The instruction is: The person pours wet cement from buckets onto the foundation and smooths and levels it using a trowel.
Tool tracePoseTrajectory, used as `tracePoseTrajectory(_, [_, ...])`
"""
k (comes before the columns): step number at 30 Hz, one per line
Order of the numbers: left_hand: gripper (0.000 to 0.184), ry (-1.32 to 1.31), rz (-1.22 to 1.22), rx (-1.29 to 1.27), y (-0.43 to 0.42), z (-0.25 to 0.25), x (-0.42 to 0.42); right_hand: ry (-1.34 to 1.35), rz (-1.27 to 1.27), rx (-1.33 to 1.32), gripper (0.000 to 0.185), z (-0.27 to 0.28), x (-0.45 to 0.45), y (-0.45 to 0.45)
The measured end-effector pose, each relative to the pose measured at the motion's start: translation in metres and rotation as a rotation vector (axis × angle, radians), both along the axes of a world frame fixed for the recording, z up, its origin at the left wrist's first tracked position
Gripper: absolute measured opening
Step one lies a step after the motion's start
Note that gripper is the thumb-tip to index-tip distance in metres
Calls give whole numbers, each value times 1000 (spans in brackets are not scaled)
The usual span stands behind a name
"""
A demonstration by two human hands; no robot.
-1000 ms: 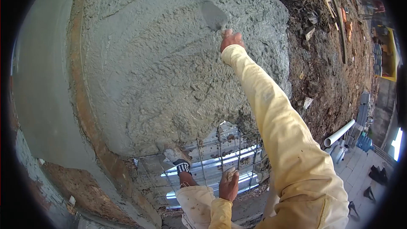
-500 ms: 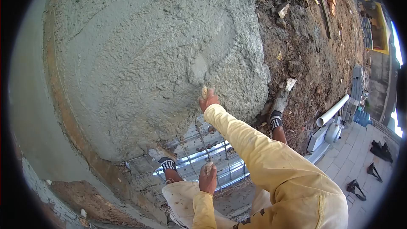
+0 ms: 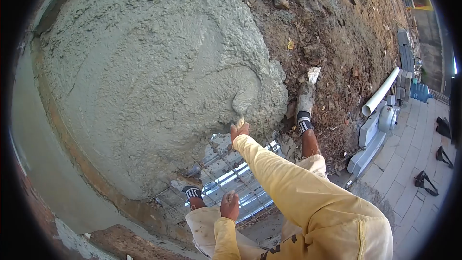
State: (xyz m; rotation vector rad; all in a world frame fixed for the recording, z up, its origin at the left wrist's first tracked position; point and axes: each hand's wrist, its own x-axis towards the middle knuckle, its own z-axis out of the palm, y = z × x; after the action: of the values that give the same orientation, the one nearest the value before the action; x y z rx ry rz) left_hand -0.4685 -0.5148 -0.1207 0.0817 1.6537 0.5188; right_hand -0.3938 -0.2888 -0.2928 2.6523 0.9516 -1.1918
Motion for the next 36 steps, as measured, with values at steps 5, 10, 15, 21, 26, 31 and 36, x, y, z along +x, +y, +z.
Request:
tracePoseTrajectory(5, [33, 18, 13, -29, 4, 14, 2, 166, 454, -378, 55, 42, -17, -53])
tracePoseTrajectory(10, [28, 13, 26, 89, 34, 35, -14, 95, 184, -80, 61, 26, 94, -92])
tracePoseTrajectory(15, [27, 2, 49, 114, 61, 51, -15, 6, -587, 352, 60, -39, 81, -28])
tracePoseTrajectory(21, [32, -6, 135, 94, 72, 77, -11, 340, -345, 372, 57, -19, -53, 165])
tracePoseTrajectory(26, [33, 9, 143, 70, 75, 101, -22, 373, 594, -48, 53, 47, -92, 226])
tracePoseTrajectory(31, [30, 99, 181, 252, 99, 148, -79, 501, 852, 169, 56, 188, -61, 191])
tracePoseTrajectory(36, [30, 293, 93, 388, 160, 203, -166, 745, 861, 517, 55, 358, 1, 173])
